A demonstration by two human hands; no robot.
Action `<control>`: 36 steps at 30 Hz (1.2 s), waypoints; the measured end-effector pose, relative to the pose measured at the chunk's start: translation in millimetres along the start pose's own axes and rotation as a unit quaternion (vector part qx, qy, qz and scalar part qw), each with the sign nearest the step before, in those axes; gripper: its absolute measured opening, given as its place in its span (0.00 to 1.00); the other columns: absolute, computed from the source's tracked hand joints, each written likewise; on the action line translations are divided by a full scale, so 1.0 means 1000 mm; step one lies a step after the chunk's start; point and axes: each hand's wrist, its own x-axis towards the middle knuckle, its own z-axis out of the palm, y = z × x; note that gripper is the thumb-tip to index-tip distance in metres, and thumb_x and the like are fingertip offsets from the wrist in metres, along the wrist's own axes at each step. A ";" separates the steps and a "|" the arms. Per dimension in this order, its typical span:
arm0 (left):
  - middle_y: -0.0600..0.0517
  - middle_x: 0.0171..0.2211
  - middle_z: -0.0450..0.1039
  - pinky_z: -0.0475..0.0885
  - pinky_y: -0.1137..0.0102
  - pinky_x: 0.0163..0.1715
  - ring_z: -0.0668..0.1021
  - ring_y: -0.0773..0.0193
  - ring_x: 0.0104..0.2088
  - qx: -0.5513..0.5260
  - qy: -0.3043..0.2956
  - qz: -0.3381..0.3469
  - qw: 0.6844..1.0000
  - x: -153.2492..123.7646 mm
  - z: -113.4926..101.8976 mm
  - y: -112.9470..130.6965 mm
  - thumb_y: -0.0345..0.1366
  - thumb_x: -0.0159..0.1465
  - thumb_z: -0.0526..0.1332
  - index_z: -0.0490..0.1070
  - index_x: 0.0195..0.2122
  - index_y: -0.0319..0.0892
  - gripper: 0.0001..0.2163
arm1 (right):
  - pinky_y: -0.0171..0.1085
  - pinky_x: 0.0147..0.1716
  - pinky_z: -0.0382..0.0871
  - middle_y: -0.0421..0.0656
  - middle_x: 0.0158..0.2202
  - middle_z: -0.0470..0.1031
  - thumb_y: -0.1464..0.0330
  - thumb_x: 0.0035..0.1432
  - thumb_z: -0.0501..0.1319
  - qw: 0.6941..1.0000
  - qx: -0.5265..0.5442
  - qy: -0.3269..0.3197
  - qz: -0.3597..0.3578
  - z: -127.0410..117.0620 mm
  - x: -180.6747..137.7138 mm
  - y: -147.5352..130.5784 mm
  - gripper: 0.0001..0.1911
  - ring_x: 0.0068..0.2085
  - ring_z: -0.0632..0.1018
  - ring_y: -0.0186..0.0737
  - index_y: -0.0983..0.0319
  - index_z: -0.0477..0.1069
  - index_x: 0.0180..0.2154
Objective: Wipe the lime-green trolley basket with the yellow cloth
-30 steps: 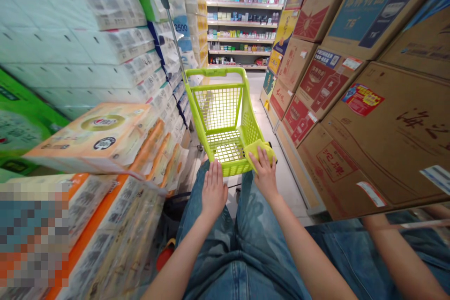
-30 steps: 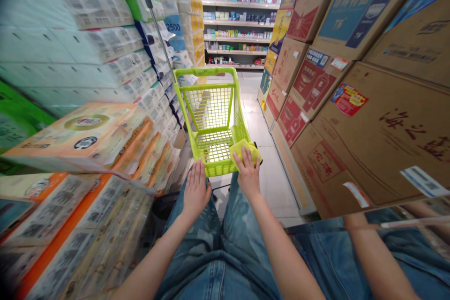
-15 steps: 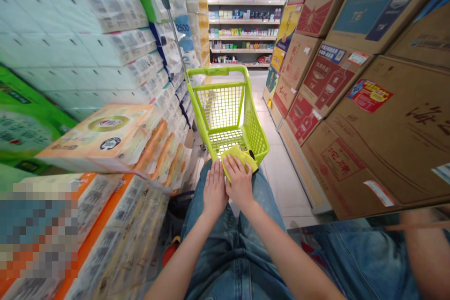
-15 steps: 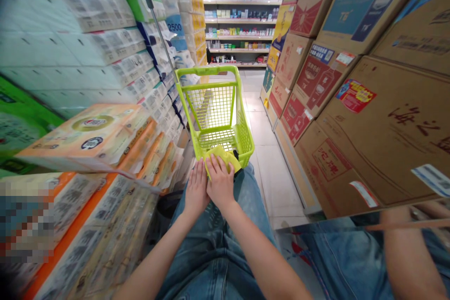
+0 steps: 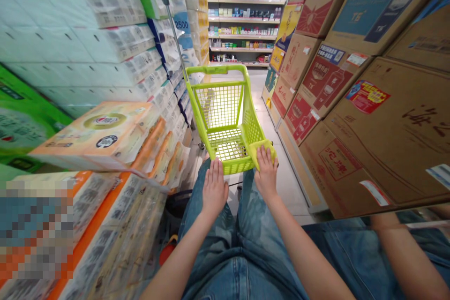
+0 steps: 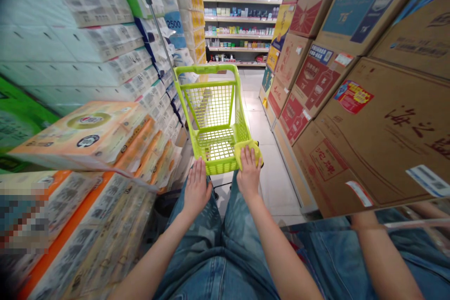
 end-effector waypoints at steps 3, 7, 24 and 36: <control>0.38 0.72 0.44 0.56 0.53 0.67 0.49 0.52 0.71 -0.001 0.000 -0.002 1.000 0.000 0.000 -0.001 0.29 0.65 0.54 0.28 0.71 0.35 0.40 | 0.57 0.69 0.40 0.48 0.70 0.55 0.80 0.53 0.49 0.999 0.042 -0.011 -0.021 0.012 -0.009 -0.044 0.43 0.72 0.51 0.47 0.63 0.48 0.70; 0.38 0.71 0.46 0.56 0.55 0.67 0.50 0.54 0.71 0.019 -0.007 -0.003 1.000 0.000 -0.002 -0.002 0.27 0.65 0.51 0.29 0.71 0.34 0.38 | 0.54 0.70 0.37 0.45 0.70 0.55 0.80 0.55 0.48 0.992 0.069 -0.057 -0.085 0.024 -0.023 -0.091 0.40 0.72 0.51 0.42 0.62 0.48 0.70; 0.39 0.71 0.46 0.56 0.55 0.67 0.51 0.54 0.71 0.021 0.006 -0.011 1.000 0.001 -0.001 0.002 0.35 0.70 0.50 0.28 0.71 0.35 0.35 | 0.61 0.68 0.37 0.46 0.69 0.59 0.82 0.52 0.47 1.000 0.004 0.015 -0.013 0.003 -0.002 0.001 0.44 0.70 0.58 0.44 0.58 0.47 0.70; 0.42 0.71 0.46 0.56 0.55 0.67 0.51 0.55 0.71 0.016 0.006 0.001 1.000 0.000 0.001 -0.004 0.35 0.72 0.47 0.27 0.71 0.38 0.32 | 0.55 0.69 0.30 0.46 0.68 0.59 0.80 0.57 0.48 0.983 0.035 -0.083 -0.161 0.004 -0.017 -0.057 0.38 0.70 0.58 0.39 0.59 0.51 0.69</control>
